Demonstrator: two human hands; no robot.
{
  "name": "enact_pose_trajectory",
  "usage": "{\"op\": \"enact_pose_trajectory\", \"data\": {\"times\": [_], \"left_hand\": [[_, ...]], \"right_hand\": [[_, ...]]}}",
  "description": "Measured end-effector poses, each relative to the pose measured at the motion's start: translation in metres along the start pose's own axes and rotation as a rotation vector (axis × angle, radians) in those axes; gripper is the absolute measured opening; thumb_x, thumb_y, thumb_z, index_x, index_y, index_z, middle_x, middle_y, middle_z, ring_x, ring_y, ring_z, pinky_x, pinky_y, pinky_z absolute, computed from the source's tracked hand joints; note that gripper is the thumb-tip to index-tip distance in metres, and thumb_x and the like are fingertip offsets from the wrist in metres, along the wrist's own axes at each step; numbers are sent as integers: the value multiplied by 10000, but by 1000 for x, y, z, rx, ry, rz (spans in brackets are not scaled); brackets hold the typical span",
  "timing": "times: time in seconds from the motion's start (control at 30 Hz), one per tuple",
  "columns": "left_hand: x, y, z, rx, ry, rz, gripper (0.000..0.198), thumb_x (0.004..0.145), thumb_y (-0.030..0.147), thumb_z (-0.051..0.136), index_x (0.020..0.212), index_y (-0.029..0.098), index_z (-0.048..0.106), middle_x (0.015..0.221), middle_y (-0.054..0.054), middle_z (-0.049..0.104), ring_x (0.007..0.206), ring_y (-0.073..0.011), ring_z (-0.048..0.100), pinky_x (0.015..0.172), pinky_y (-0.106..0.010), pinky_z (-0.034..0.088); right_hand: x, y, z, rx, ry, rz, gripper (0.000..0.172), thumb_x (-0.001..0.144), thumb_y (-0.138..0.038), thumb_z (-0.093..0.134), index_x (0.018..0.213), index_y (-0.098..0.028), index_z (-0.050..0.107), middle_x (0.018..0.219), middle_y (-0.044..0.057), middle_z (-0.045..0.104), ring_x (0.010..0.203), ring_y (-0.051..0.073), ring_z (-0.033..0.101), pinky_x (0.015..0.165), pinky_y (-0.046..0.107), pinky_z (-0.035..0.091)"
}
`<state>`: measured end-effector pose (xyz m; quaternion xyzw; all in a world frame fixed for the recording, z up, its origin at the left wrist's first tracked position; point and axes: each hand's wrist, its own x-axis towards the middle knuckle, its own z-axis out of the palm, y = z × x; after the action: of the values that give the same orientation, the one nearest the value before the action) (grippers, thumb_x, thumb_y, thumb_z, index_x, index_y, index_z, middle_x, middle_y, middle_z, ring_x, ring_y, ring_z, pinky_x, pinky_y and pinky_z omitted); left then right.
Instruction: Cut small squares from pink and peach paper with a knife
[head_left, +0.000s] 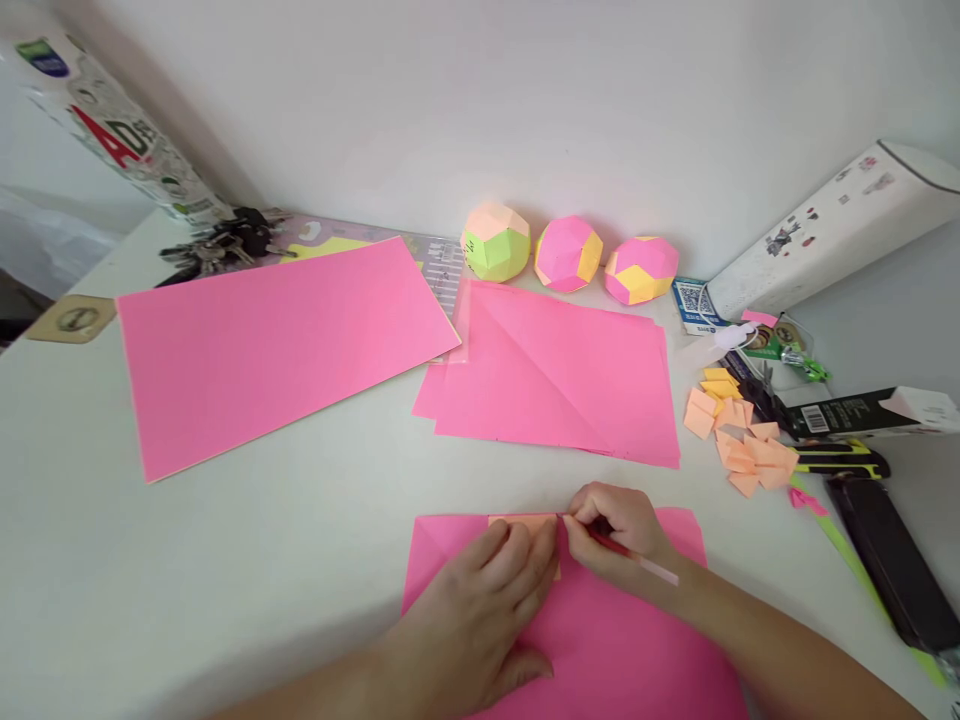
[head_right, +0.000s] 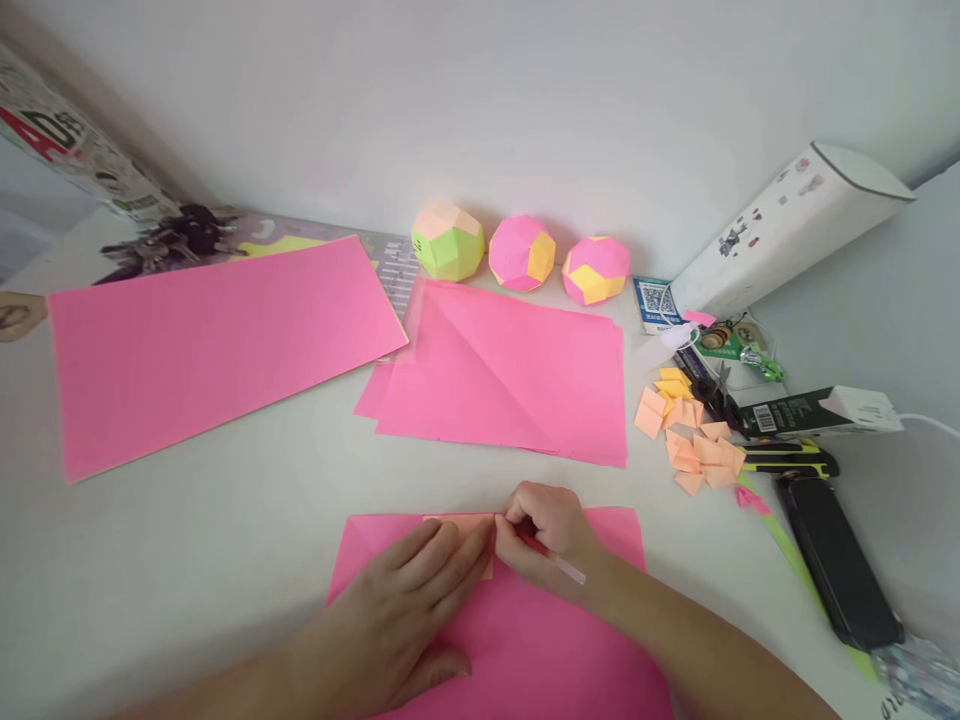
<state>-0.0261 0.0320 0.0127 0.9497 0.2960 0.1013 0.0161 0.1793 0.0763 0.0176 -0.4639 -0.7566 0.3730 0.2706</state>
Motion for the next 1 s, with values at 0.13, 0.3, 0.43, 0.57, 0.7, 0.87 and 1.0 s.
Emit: {"op": "enact_pose_trajectory", "data": {"times": [0.13,0.3,0.43,0.57,0.7,0.87,1.0], "left_hand": [[0,1,1,-16,22,-12,673,911,614,324,1302,99,511,1360,-105,508,1125,-263,445,1030,-396,244],[0,1,1,-15,5,-9,676,912,614,323,1304,96,508,1364,-111,503,1126,-263,446,1026,-397,251],[0,1,1,-10,6,-11,671,918,605,317,1314,95,498,1368,-106,500,1130,-261,443,1029,-397,251],[-1,1,1,-3,-6,-9,677,916,611,308,1311,96,501,1376,-113,491,1138,-266,438,1030,-396,247],[-1,0,1,-8,-10,-11,655,922,592,316,1309,97,501,1372,-112,495,1136,-267,438,1031,-398,239],[1,2,-2,-23,3,-30,556,930,493,359,1286,96,514,1351,-110,515,1123,-266,456,1020,-394,257],[1,5,-1,10,41,-58,428,919,368,417,1201,85,573,1265,-118,577,1086,-263,498,1011,-394,296]], "right_hand": [[-1,-1,-1,10,-9,28,229,815,-146,493,628,-213,378,564,-44,522,474,68,433,438,180,335],[-1,1,-1,3,-6,12,235,812,-146,489,619,-213,373,551,-49,506,468,67,422,436,182,326],[0,0,-1,-3,-12,29,234,808,-153,488,614,-216,373,552,-46,507,469,71,427,439,186,335],[0,0,-1,4,-12,44,235,806,-155,493,611,-216,376,557,-44,513,473,74,431,439,189,334],[-1,1,-1,45,-28,76,240,804,-162,511,605,-212,386,560,-43,511,475,73,421,436,193,327],[-1,1,-2,273,136,225,220,852,-234,536,662,-214,427,630,-30,540,466,76,437,426,208,357],[2,6,-2,300,331,187,192,878,-291,544,719,-213,470,682,-12,559,507,89,460,453,223,385]]}}
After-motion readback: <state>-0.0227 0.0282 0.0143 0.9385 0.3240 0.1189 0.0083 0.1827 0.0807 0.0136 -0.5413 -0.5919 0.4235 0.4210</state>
